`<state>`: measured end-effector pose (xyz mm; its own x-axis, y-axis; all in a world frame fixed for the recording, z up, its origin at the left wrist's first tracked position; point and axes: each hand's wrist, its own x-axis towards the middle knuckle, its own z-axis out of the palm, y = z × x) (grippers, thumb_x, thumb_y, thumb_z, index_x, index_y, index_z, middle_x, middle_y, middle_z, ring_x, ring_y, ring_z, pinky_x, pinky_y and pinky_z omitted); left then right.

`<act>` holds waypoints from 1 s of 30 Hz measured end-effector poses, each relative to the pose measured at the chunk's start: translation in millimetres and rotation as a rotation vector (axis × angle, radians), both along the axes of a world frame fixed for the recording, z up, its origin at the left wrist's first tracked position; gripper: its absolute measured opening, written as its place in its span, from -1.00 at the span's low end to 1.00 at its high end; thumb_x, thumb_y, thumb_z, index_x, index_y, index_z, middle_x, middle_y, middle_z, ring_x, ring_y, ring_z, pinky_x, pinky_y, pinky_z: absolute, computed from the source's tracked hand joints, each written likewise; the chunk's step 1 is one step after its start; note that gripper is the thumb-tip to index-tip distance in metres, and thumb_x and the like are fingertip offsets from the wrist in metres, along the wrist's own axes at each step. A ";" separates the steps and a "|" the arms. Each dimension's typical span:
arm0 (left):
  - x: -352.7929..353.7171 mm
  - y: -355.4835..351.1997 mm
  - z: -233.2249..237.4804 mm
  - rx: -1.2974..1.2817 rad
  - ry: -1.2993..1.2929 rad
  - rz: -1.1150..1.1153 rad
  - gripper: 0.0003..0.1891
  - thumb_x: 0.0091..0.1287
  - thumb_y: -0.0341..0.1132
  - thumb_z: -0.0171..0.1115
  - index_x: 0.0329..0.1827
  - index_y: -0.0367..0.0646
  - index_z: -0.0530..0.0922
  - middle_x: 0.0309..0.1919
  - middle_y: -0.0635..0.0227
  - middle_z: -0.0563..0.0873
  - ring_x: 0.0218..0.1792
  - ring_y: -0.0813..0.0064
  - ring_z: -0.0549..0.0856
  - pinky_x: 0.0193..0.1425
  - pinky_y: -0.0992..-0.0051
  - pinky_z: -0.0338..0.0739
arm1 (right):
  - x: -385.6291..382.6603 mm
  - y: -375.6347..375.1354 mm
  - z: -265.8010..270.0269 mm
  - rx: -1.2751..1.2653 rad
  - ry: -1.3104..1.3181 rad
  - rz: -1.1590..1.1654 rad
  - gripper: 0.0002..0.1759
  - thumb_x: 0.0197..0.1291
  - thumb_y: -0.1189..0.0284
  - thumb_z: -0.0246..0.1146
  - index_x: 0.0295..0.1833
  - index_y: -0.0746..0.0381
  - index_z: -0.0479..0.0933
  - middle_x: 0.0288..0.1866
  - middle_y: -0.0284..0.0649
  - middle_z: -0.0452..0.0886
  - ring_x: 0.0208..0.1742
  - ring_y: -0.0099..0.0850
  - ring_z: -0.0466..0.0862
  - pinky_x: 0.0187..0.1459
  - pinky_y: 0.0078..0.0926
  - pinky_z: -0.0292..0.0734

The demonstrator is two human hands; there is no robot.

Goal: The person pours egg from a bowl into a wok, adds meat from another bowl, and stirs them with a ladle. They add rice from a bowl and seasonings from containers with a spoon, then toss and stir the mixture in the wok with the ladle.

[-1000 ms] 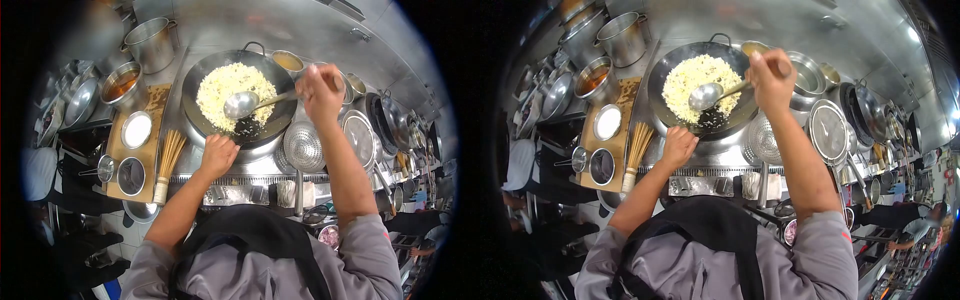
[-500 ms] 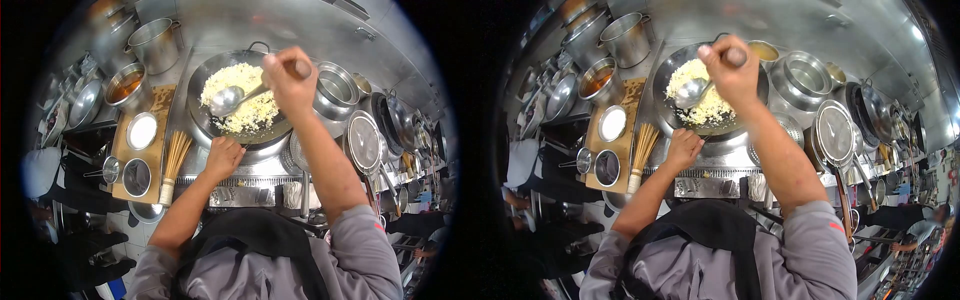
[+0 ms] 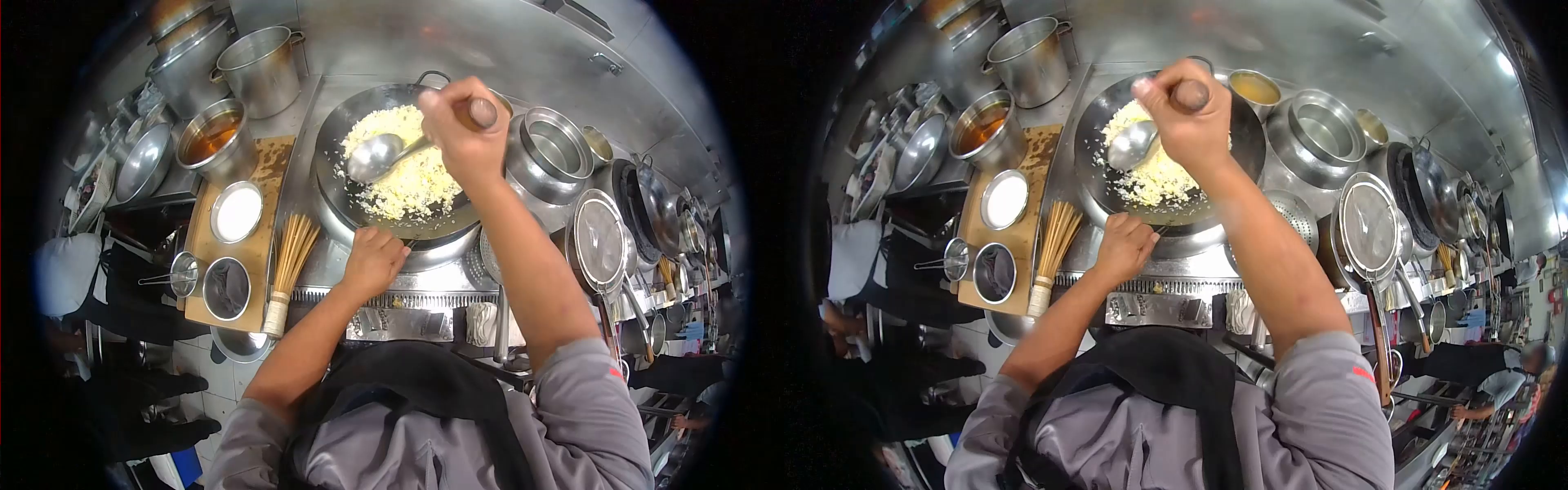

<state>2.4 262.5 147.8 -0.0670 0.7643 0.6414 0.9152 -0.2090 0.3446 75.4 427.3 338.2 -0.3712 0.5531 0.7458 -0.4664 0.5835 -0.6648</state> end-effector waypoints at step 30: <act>-2.3 -0.9 0.9 -0.084 0.027 -0.010 -0.80 0.30 -0.25 0.39 -0.41 -0.10 0.57 -0.41 0.32 0.53 -0.24 0.17 0.54 -0.10 0.18 0.38 | -15.6 45.1 6.4 0.140 0.131 -0.212 -0.76 0.24 0.49 0.46 -0.40 0.24 0.54 -0.58 -0.42 0.53 -0.59 -0.68 0.45 -0.53 -0.62 0.35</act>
